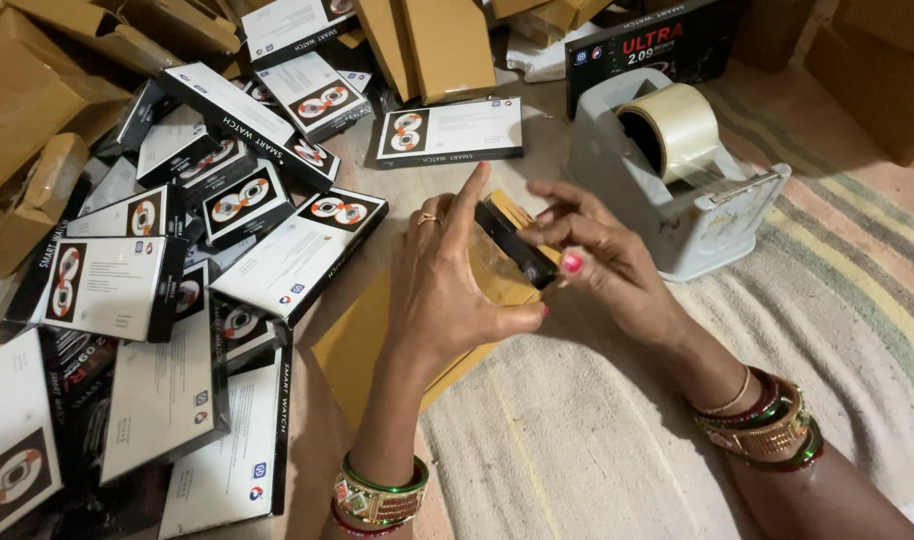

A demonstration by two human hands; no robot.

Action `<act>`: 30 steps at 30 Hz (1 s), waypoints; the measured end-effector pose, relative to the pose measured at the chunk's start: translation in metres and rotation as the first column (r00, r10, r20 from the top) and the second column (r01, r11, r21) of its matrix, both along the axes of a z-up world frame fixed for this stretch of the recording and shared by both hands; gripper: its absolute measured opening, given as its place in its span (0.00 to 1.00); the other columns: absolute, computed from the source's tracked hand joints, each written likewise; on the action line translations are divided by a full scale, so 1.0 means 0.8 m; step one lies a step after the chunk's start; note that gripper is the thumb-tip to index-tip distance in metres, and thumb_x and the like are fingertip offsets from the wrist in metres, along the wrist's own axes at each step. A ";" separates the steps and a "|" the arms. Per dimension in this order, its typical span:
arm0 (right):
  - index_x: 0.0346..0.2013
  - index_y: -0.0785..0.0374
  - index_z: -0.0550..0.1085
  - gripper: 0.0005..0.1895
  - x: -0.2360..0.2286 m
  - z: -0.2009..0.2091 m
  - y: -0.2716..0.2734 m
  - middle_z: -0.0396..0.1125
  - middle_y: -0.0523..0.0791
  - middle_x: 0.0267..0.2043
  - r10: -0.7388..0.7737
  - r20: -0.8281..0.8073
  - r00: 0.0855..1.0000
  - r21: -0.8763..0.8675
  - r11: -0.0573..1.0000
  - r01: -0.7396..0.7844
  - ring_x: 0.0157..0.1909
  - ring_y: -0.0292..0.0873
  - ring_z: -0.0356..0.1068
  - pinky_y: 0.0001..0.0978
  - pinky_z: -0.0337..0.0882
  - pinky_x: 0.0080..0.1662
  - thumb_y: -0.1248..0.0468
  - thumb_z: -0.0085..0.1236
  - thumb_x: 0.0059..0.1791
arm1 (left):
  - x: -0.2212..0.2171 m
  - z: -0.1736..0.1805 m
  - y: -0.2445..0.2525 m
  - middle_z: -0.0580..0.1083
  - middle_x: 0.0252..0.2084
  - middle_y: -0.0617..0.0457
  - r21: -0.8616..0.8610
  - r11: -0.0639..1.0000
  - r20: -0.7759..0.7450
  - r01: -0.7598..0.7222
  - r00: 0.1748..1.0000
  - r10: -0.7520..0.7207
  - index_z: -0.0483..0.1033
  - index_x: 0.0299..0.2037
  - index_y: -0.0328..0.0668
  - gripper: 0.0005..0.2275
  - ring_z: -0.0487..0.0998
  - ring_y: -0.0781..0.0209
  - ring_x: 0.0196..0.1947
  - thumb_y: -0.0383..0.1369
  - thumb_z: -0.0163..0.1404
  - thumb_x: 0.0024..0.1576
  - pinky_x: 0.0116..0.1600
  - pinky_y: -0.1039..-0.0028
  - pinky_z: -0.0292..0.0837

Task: The person opens smartwatch boxes, removes the watch and accessories, places them into small cardboard shipping boxes, and seals the boxes with clear packing tape. The process is repeated for multiple units.

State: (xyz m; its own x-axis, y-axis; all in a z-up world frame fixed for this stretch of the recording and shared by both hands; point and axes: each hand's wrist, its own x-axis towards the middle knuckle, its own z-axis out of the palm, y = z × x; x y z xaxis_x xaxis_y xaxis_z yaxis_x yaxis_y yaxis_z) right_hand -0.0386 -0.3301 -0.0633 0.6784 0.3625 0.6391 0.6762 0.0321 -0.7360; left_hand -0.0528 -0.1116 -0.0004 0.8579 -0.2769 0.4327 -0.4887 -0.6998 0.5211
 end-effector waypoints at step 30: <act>0.42 0.74 0.78 0.14 0.003 0.020 -0.005 0.57 0.53 0.75 0.028 -0.503 0.864 0.069 0.998 0.008 0.65 0.46 0.66 0.40 0.71 0.59 0.64 0.54 0.52 | -0.001 -0.013 -0.025 0.65 0.59 0.35 0.220 0.975 0.181 -0.016 0.983 -0.024 0.48 0.73 0.47 0.61 0.65 0.39 0.61 0.46 0.70 0.24 0.64 0.46 0.54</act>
